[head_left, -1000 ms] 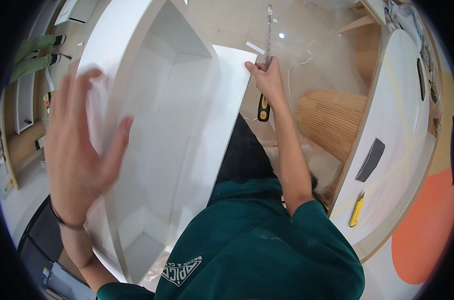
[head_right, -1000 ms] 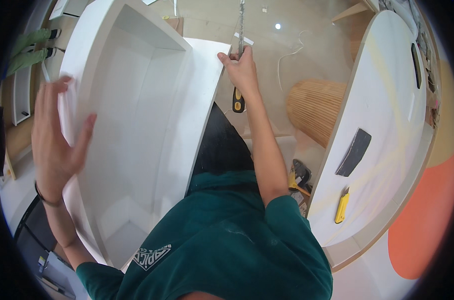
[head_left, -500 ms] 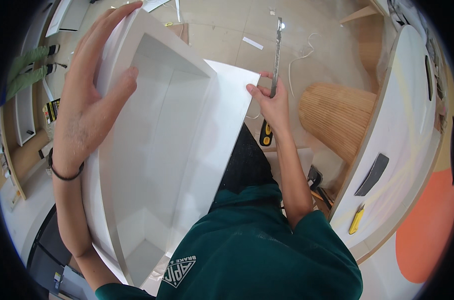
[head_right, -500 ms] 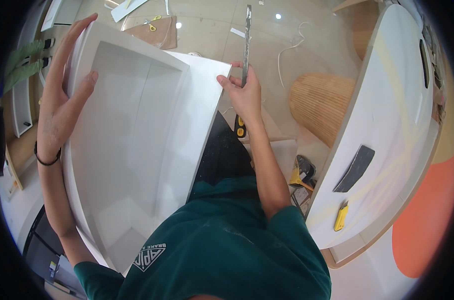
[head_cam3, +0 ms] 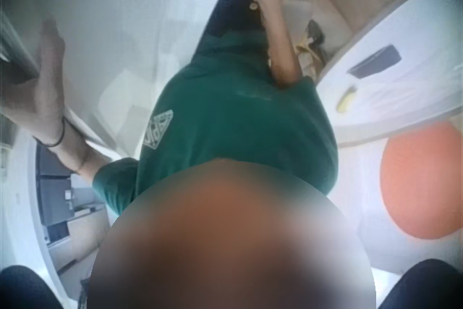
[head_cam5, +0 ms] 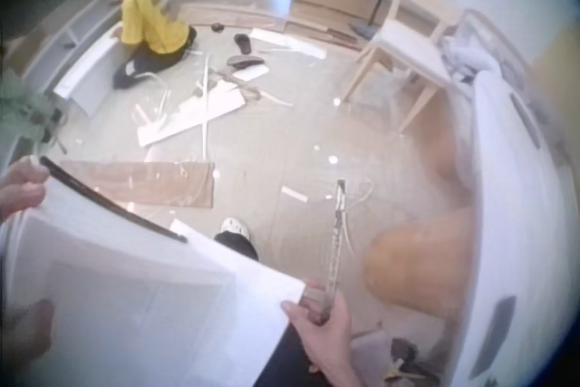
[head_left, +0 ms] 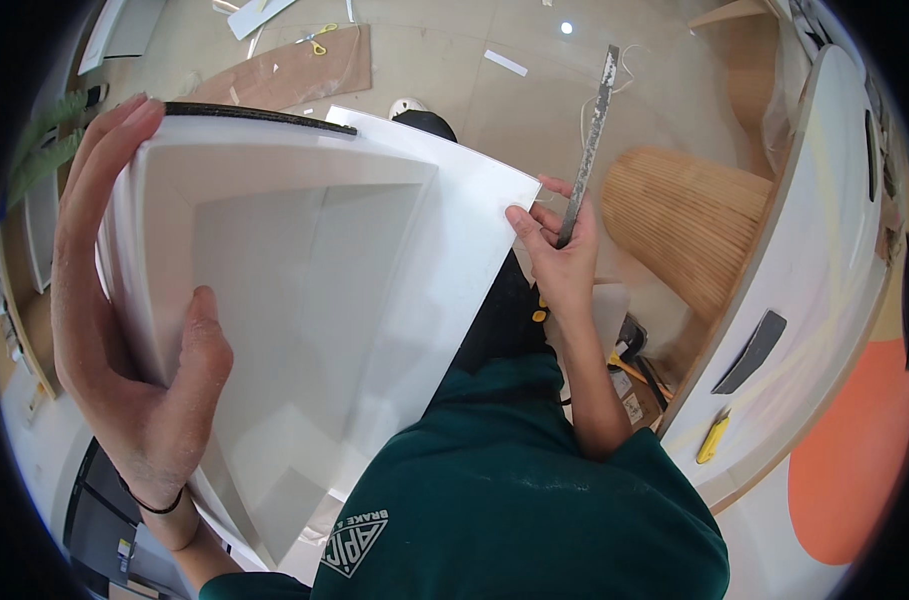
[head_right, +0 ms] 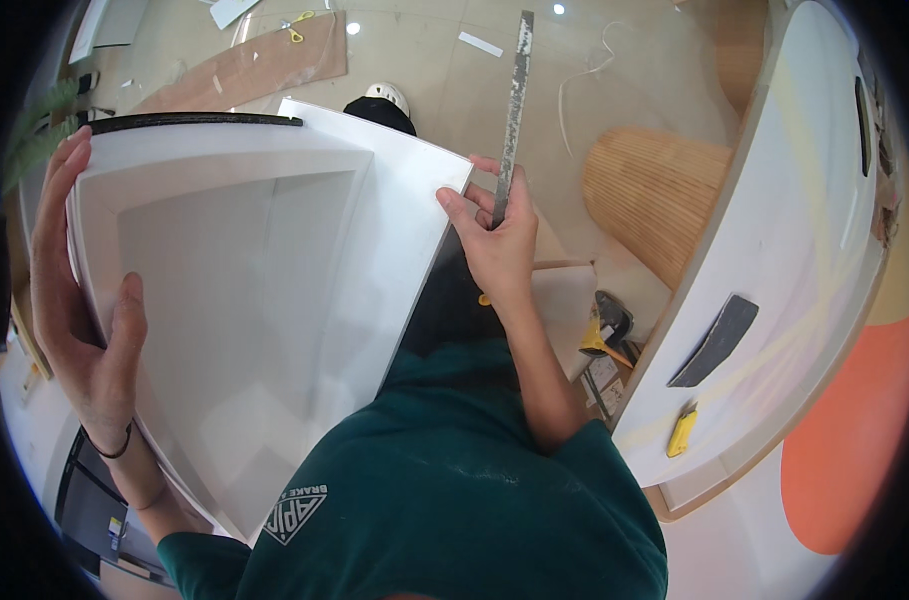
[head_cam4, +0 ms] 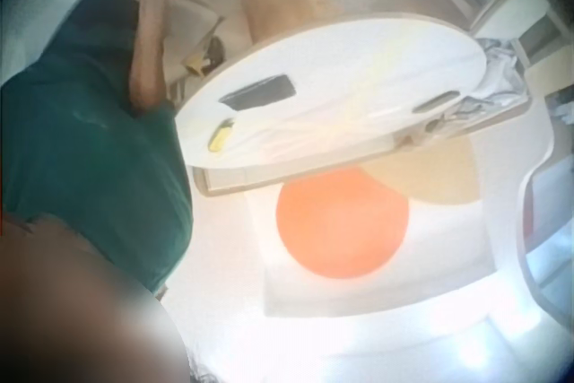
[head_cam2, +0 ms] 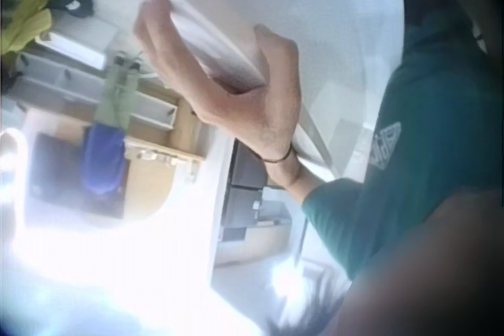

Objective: The person uses a utility knife to trim the edge of a white drawer front, then lifts and places the drawer into a cabinet opening. A second person is visible working nearby on similar components.

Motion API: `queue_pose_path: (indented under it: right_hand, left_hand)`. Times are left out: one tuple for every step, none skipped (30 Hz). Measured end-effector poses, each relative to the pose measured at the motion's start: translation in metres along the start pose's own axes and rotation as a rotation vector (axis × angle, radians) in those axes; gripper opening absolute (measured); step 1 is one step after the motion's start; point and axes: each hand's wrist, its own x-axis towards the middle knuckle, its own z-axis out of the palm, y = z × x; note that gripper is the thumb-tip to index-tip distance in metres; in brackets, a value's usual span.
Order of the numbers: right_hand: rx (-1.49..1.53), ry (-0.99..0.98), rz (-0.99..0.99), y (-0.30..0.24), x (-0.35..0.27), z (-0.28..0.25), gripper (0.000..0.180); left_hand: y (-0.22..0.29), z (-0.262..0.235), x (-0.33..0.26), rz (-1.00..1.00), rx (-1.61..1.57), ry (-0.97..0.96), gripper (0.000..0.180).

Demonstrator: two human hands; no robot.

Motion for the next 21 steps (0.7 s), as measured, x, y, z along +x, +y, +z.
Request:
queue_pose_path:
  right_hand:
    - [0.026, 0.011, -0.037, 0.003, -0.002, 0.0, 0.048]
    - [0.021, 0.014, -0.018, 0.006, -0.003, -0.002, 0.047]
    - [0.031, 0.019, -0.041, 0.009, -0.003, -0.002, 0.047]
    - [0.032, 0.037, -0.036, 0.012, -0.002, -0.004, 0.047]
    - [0.028, 0.016, -0.072, 0.014, -0.002, -0.007, 0.045]
    - [0.017, 0.006, -0.077, 0.015, -0.001, -0.01, 0.044]
    - [-0.004, -0.008, -0.053, 0.015, -0.002, -0.015, 0.042]
    - [-0.169, 0.009, -0.069, 0.014, -0.005, -0.02, 0.04]
    - [-0.341, 0.016, -0.06, 0.01, -0.007, -0.027, 0.039]
    - [-0.501, 0.025, -0.118, 0.006, -0.011, -0.033, 0.039]
    - [-0.465, 0.038, -0.044, 0.004, -0.017, -0.035, 0.037]
    - [-0.419, 0.049, -0.045, 0.002, -0.024, -0.036, 0.037]
    - [-0.388, 0.085, 0.027, 0.0, -0.03, -0.037, 0.037]
    - [-0.395, 0.027, -0.05, -0.001, -0.036, -0.037, 0.035]
    - [-0.417, -0.007, -0.063, -0.001, -0.039, -0.037, 0.033]
    - [-0.446, -0.05, -0.036, -0.001, -0.041, -0.037, 0.032]
    - [-0.494, -0.043, -0.084, 0.0, -0.042, -0.037, 0.031]
    - [-0.547, -0.047, -0.09, 0.0, -0.042, -0.037, 0.03]
    - [-0.589, -0.05, -0.14, 0.001, -0.041, -0.037, 0.029]
    - [-0.594, -0.05, -0.086, 0.002, -0.039, -0.038, 0.029]
    - [-0.593, -0.057, -0.085, 0.002, -0.04, -0.038, 0.029]
  left_hand:
    - [0.002, 0.002, 0.0, 0.011, -0.008, -0.008, 0.075]
    - [0.002, 0.006, 0.0, 0.036, -0.021, -0.019, 0.075]
    - [0.002, 0.01, 0.0, 0.049, -0.003, -0.03, 0.074]
    - [-0.001, 0.017, 0.0, 0.077, 0.008, -0.039, 0.074]
    - [-0.001, 0.02, -0.002, 0.07, 0.018, -0.103, 0.074]
    - [-0.001, 0.025, -0.003, 0.103, -0.002, -0.063, 0.074]
    - [0.0, 0.025, -0.004, 0.104, -0.021, -0.063, 0.074]
    - [0.002, 0.026, -0.004, 0.106, -0.083, -0.065, 0.073]
    - [0.003, 0.026, -0.004, 0.154, -0.066, -0.058, 0.072]
    - [0.006, 0.024, -0.003, 0.16, -0.012, -0.089, 0.071]
    - [0.007, 0.026, 0.0, 0.19, 0.011, -0.066, 0.069]
    - [0.009, 0.024, 0.003, 0.187, 0.027, -0.063, 0.066]
    - [0.011, 0.025, 0.005, 0.183, 0.043, -0.061, 0.064]
    - [0.012, 0.021, 0.008, 0.146, 0.044, -0.087, 0.06]
    - [0.013, 0.025, 0.009, 0.115, 0.042, -0.08, 0.057]
    - [0.013, 0.025, 0.01, 0.083, 0.04, -0.073, 0.054]
    - [0.013, 0.03, 0.009, 0.061, 0.04, -0.03, 0.052]
    - [0.013, 0.031, 0.009, 0.059, 0.05, -0.022, 0.049]
    - [0.013, 0.032, 0.008, 0.057, 0.059, -0.013, 0.047]
    - [0.012, 0.032, 0.009, 0.078, 0.074, -0.034, 0.045]
    - [0.013, 0.029, 0.005, 0.049, 0.084, -0.044, 0.045]
